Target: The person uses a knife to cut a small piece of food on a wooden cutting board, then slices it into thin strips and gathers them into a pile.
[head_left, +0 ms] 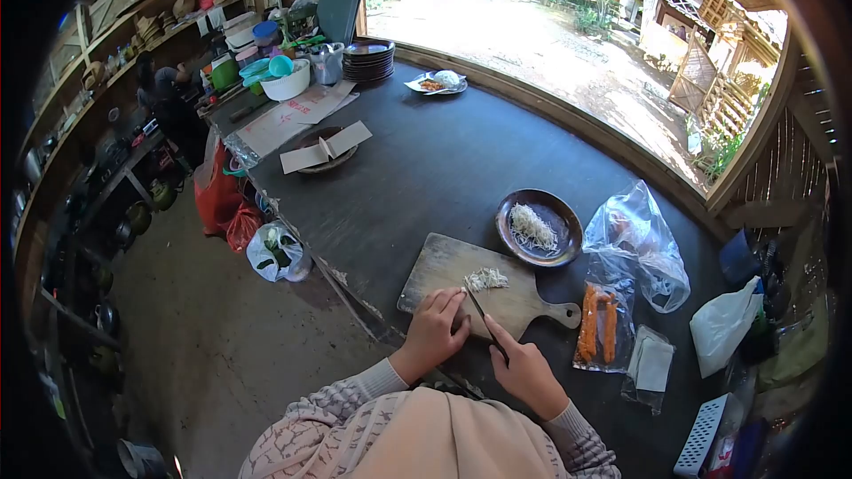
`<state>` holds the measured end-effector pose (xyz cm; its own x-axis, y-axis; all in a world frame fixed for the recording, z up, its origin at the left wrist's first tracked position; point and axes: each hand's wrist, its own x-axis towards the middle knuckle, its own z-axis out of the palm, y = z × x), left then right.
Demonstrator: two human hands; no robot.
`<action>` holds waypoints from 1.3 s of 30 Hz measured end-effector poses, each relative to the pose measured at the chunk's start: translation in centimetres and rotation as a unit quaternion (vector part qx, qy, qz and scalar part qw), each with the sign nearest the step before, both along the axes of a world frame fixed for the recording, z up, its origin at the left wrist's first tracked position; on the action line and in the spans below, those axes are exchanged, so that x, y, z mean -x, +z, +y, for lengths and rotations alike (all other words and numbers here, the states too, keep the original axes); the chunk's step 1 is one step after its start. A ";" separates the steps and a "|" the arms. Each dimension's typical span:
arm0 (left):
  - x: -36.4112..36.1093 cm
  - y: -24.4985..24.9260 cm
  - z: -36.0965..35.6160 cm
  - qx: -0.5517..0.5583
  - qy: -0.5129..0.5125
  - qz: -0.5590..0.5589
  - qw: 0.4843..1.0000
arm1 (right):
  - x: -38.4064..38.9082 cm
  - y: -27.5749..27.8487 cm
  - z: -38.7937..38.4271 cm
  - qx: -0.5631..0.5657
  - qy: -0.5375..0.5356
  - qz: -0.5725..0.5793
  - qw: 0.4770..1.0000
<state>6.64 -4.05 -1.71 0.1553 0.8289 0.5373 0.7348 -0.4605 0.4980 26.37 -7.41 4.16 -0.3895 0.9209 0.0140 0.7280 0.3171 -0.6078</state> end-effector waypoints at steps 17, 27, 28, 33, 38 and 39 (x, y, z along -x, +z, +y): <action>0.0 0.1 0.1 0.011 -0.002 0.002 1.000 | 0.1 0.3 -0.1 0.021 -0.006 -0.008 1.000; -0.2 0.2 0.0 0.010 0.012 0.003 1.000 | 0.4 0.8 1.0 0.059 -0.009 -0.019 0.998; -0.2 0.2 0.0 0.013 0.010 0.000 1.000 | 0.5 1.0 1.0 0.064 -0.010 -0.025 0.998; -0.1 0.3 0.1 0.016 0.005 -0.001 1.000 | -0.3 1.3 0.5 0.084 -0.003 -0.022 0.996; -0.2 0.1 0.1 0.002 0.007 -0.008 1.000 | -0.4 0.7 0.4 0.079 0.000 -0.035 0.996; -0.3 0.2 0.1 0.000 0.007 -0.009 1.000 | -0.2 0.6 0.5 0.078 -0.006 -0.035 0.996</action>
